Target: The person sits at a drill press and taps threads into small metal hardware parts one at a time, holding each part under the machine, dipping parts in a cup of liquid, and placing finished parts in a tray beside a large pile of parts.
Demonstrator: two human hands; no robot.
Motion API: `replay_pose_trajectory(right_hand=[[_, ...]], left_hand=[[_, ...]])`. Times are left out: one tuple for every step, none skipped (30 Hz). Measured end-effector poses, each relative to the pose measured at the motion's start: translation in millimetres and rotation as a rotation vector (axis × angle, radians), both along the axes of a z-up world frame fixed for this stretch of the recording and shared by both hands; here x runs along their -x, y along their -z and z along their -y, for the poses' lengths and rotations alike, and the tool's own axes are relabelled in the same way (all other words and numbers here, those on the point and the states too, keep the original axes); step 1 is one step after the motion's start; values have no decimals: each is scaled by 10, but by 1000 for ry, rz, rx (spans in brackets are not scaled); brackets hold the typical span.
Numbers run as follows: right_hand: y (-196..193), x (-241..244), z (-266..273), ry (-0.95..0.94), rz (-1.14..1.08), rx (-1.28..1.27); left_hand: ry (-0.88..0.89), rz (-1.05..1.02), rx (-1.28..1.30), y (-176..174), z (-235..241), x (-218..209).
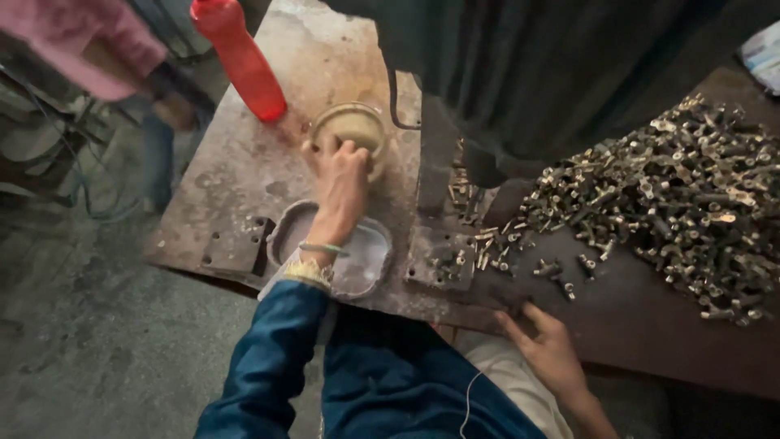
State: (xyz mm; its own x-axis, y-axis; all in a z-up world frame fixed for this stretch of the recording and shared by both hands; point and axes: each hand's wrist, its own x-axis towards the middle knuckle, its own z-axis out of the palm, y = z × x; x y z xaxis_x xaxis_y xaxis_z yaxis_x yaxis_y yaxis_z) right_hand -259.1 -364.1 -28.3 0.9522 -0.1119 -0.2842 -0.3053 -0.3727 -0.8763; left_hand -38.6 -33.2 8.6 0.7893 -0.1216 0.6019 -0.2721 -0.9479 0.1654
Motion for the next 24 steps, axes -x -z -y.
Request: replay_pose_trajectory(right_hand=[[35,-56,-10,2,-9,-2],[72,-97,-5,-50,54,102],[111,-136,-2,-103,117,207],[34,-216,-48,-101,108,208],[-47,-297,-93,-151,159,246],[-132,-402,-141,-202,214,282],[-64,-478,-141,-201,210,283],[6,-568,-150,-274,321,356],[74,-659,-160,-347,432,429],[18,-697,-217,-347,431,429],[-38,-736,-274,-407,599,475],[-97,-784,-331,-468,769,521],[-65,-811,-311,-467,768,522],[-31,-838,-291,-474,723,522],[3,-863,-271,-481,677,522],[27,-838,-265,-481,679,521],[52,-813,-258,-428,569,443],[72,-800,-235,-374,459,368],[82,-809,-245,-374,462,370],[96,-795,-245,-288,426,251],[112,-780,-242,-201,389,132],[86,-742,-288,-198,381,132],[55,-704,-333,-162,410,-18],[10,-732,-381,-127,451,-167]], left_hand=[[2,-9,-2,-71,51,129],[32,-13,-17,-128,110,276],[61,-16,-31,-186,167,420],[64,-24,-29,-200,187,521],[76,-46,-59,-221,206,622],[86,-64,-89,-257,221,706],[88,-68,-88,-251,224,748],[86,-99,-104,-251,221,778],[85,-131,-120,-254,215,808],[86,-132,-119,-303,237,865],[82,-92,-106,-353,257,921],[78,-51,-92,-405,279,968],[79,-51,-91,-400,350,1028],[108,-40,-41,-393,421,1094],[137,-28,9,-387,492,1160],[137,-27,8,-278,595,1239],[195,-147,91,-168,698,1317],[255,-265,177,-56,815,1381],[256,-262,179,-47,912,1454],[323,-309,451,-31,1018,1543],[387,-354,725,-14,1126,1634],[388,-364,726,-54,1168,1654],[393,-309,841,-99,1211,1675],[400,-242,953,-156,1252,1639]])
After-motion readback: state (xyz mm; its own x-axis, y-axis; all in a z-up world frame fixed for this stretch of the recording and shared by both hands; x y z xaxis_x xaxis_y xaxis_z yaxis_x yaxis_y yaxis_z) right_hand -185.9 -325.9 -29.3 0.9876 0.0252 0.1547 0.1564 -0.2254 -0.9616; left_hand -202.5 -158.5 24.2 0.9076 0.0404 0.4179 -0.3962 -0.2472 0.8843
